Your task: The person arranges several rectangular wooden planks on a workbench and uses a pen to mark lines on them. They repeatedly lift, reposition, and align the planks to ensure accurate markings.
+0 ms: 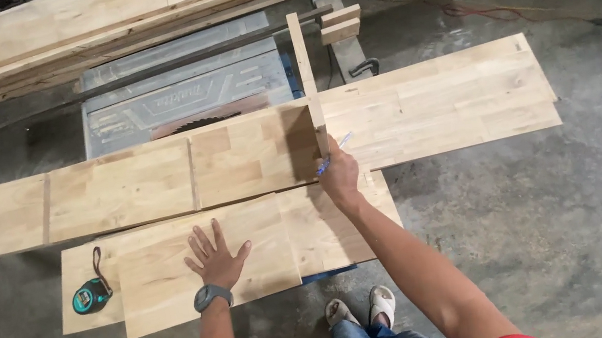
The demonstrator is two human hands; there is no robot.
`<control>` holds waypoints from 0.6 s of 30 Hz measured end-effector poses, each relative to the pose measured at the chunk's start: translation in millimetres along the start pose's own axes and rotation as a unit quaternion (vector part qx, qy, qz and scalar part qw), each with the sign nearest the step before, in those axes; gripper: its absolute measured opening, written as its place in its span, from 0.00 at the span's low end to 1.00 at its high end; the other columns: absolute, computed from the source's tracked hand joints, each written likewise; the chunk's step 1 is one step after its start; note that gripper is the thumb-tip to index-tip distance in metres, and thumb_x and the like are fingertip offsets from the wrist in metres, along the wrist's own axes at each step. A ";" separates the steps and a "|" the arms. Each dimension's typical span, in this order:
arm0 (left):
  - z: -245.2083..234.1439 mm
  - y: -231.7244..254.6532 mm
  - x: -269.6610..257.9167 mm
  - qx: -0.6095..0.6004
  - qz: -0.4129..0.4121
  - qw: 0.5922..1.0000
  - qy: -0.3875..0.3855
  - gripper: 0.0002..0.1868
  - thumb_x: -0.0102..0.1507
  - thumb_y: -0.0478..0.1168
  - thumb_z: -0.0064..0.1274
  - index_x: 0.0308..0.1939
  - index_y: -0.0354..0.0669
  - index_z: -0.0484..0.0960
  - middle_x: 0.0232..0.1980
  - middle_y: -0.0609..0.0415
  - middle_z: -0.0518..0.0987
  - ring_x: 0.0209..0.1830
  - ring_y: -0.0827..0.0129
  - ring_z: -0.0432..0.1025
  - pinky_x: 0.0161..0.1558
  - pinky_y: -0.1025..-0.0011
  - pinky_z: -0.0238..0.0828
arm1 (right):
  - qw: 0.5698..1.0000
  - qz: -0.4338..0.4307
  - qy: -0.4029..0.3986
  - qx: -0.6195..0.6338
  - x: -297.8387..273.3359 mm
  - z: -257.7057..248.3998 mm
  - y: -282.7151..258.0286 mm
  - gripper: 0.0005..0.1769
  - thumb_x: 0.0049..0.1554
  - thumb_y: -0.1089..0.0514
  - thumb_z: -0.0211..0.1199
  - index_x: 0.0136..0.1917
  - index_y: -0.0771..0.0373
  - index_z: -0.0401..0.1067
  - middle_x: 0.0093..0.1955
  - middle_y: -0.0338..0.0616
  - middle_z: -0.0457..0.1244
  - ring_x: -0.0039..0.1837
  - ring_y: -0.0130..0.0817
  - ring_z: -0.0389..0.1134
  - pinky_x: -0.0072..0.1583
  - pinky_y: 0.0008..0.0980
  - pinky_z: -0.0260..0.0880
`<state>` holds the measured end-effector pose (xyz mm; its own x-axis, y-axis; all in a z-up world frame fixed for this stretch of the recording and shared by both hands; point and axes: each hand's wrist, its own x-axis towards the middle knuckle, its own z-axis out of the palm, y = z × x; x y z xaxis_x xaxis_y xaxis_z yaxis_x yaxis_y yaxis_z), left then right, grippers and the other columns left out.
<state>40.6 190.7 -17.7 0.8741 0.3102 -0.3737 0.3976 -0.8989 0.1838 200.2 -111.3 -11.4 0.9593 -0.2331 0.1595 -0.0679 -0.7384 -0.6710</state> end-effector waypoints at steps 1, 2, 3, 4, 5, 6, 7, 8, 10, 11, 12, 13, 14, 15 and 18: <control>1.6 -2.2 2.5 0.012 -0.007 1.000 -0.005 0.58 0.60 0.84 0.30 0.82 0.73 0.20 0.85 0.48 0.18 0.84 0.47 0.14 0.74 0.30 0.15 | 1.000 -0.002 0.002 0.004 -0.3 1.0 -0.9 0.25 0.55 0.53 0.58 0.67 0.44 0.67 0.36 0.53 0.70 0.43 0.59 0.74 0.50 0.56 0.74; -0.1 -1.8 2.4 0.014 -0.009 1.000 -0.005 0.58 0.60 0.84 0.30 0.82 0.73 0.20 0.85 0.48 0.18 0.84 0.47 0.14 0.74 0.30 0.15 | 1.000 -0.002 0.001 0.006 -0.2 2.6 1.6 0.25 0.55 0.53 0.58 0.67 0.44 0.67 0.36 0.53 0.70 0.43 0.59 0.74 0.50 0.56 0.74; -1.2 -1.0 1.8 0.011 -0.009 1.000 -0.011 0.58 0.60 0.84 0.30 0.82 0.72 0.20 0.85 0.48 0.17 0.84 0.46 0.14 0.74 0.30 0.15 | 1.000 -0.007 0.005 0.006 0.4 4.2 3.9 0.26 0.55 0.53 0.60 0.68 0.45 0.67 0.37 0.53 0.70 0.43 0.60 0.74 0.50 0.57 0.74; -2.3 -0.4 1.1 0.008 -0.009 1.000 -0.018 0.58 0.60 0.84 0.30 0.82 0.72 0.20 0.85 0.48 0.17 0.84 0.46 0.14 0.74 0.30 0.15 | 1.000 -0.012 0.009 0.006 0.9 5.8 6.1 0.27 0.54 0.52 0.61 0.68 0.45 0.67 0.37 0.54 0.70 0.44 0.60 0.74 0.50 0.57 0.73; -3.9 -1.2 0.4 0.008 -0.011 1.000 -0.018 0.58 0.60 0.84 0.30 0.82 0.72 0.20 0.85 0.48 0.17 0.84 0.46 0.14 0.74 0.30 0.15 | 1.000 -0.012 0.007 0.006 0.9 8.1 5.9 0.27 0.54 0.52 0.61 0.68 0.45 0.67 0.37 0.54 0.70 0.44 0.60 0.74 0.50 0.57 0.73; -5.2 -1.5 -0.3 0.011 -0.015 1.000 -0.023 0.58 0.60 0.84 0.30 0.82 0.72 0.20 0.85 0.48 0.17 0.84 0.46 0.13 0.74 0.30 0.14 | 1.000 -0.012 0.008 0.009 1.1 10.2 6.2 0.28 0.54 0.52 0.61 0.69 0.44 0.67 0.37 0.53 0.70 0.44 0.60 0.74 0.50 0.57 0.74; -5.2 1.9 1.2 0.015 -0.014 0.999 -0.030 0.58 0.60 0.84 0.30 0.82 0.72 0.20 0.84 0.48 0.16 0.84 0.47 0.13 0.74 0.30 0.14 | 1.000 -0.007 0.011 0.008 1.9 9.4 10.6 0.29 0.54 0.52 0.61 0.70 0.43 0.66 0.37 0.53 0.70 0.44 0.60 0.74 0.50 0.57 0.74; -7.9 0.7 -2.6 0.016 -0.011 0.999 -0.033 0.58 0.60 0.84 0.30 0.82 0.72 0.20 0.84 0.48 0.16 0.84 0.47 0.13 0.74 0.30 0.14 | 1.000 -0.004 0.013 0.006 -0.7 8.2 7.5 0.29 0.54 0.52 0.61 0.70 0.43 0.66 0.37 0.53 0.70 0.44 0.60 0.74 0.50 0.57 0.74; -14.1 5.4 -4.0 -0.013 -0.012 0.999 -0.027 0.58 0.60 0.83 0.34 0.82 0.71 0.22 0.85 0.46 0.19 0.84 0.48 0.14 0.75 0.30 0.18 | 0.999 -0.020 0.007 0.026 0.6 1.5 4.2 0.24 0.56 0.54 0.58 0.66 0.44 0.67 0.35 0.55 0.69 0.42 0.61 0.74 0.48 0.59 0.73; -12.4 4.4 -3.7 -0.012 -0.005 1.000 -0.028 0.58 0.60 0.83 0.34 0.82 0.71 0.22 0.85 0.46 0.19 0.84 0.48 0.14 0.75 0.30 0.18 | 1.000 -0.016 0.013 0.023 1.3 1.7 5.8 0.24 0.56 0.54 0.58 0.66 0.44 0.67 0.35 0.55 0.69 0.42 0.61 0.74 0.48 0.59 0.73; -11.0 3.4 -3.5 -0.009 -0.006 1.000 -0.027 0.59 0.59 0.84 0.33 0.82 0.72 0.22 0.85 0.46 0.18 0.84 0.48 0.14 0.74 0.29 0.16 | 0.999 -0.018 0.011 0.024 2.0 1.9 7.3 0.22 0.56 0.53 0.58 0.64 0.43 0.68 0.36 0.52 0.70 0.42 0.60 0.74 0.48 0.58 0.73; -10.3 0.7 -3.2 -0.005 -0.008 1.000 -0.025 0.60 0.58 0.86 0.32 0.82 0.72 0.22 0.85 0.46 0.17 0.84 0.47 0.13 0.73 0.29 0.14 | 0.999 -0.020 0.009 0.026 2.2 3.4 7.7 0.20 0.55 0.52 0.58 0.62 0.42 0.68 0.37 0.48 0.71 0.42 0.59 0.75 0.48 0.56 0.74; -7.3 0.0 -0.8 -0.004 -0.002 1.000 -0.026 0.60 0.58 0.86 0.32 0.82 0.72 0.22 0.85 0.46 0.17 0.84 0.47 0.13 0.73 0.29 0.14 | 0.999 -0.016 0.014 0.025 1.9 7.4 7.9 0.20 0.55 0.52 0.58 0.62 0.42 0.68 0.37 0.48 0.71 0.42 0.59 0.75 0.48 0.56 0.74; -4.2 -1.8 0.5 0.003 -0.004 1.000 -0.021 0.59 0.58 0.85 0.32 0.82 0.73 0.22 0.84 0.46 0.17 0.84 0.47 0.13 0.73 0.29 0.14 | 1.000 -0.018 0.025 0.007 0.6 11.9 7.6 0.25 0.54 0.53 0.60 0.65 0.44 0.67 0.36 0.51 0.71 0.41 0.58 0.75 0.47 0.55 0.75; 2.4 -4.6 6.1 0.014 -0.006 1.000 -0.017 0.59 0.58 0.86 0.31 0.82 0.73 0.21 0.84 0.47 0.16 0.84 0.47 0.13 0.73 0.29 0.14 | 0.999 -0.015 0.035 -0.015 -0.1 22.1 15.5 0.30 0.52 0.54 0.62 0.69 0.47 0.68 0.36 0.52 0.70 0.40 0.57 0.75 0.45 0.54 0.75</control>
<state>43.3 196.0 -23.0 0.8591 0.3101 -0.4071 0.3995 -0.9036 0.1548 205.2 -108.7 -37.9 0.9396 -0.2530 0.2304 -0.0479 -0.7640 -0.6434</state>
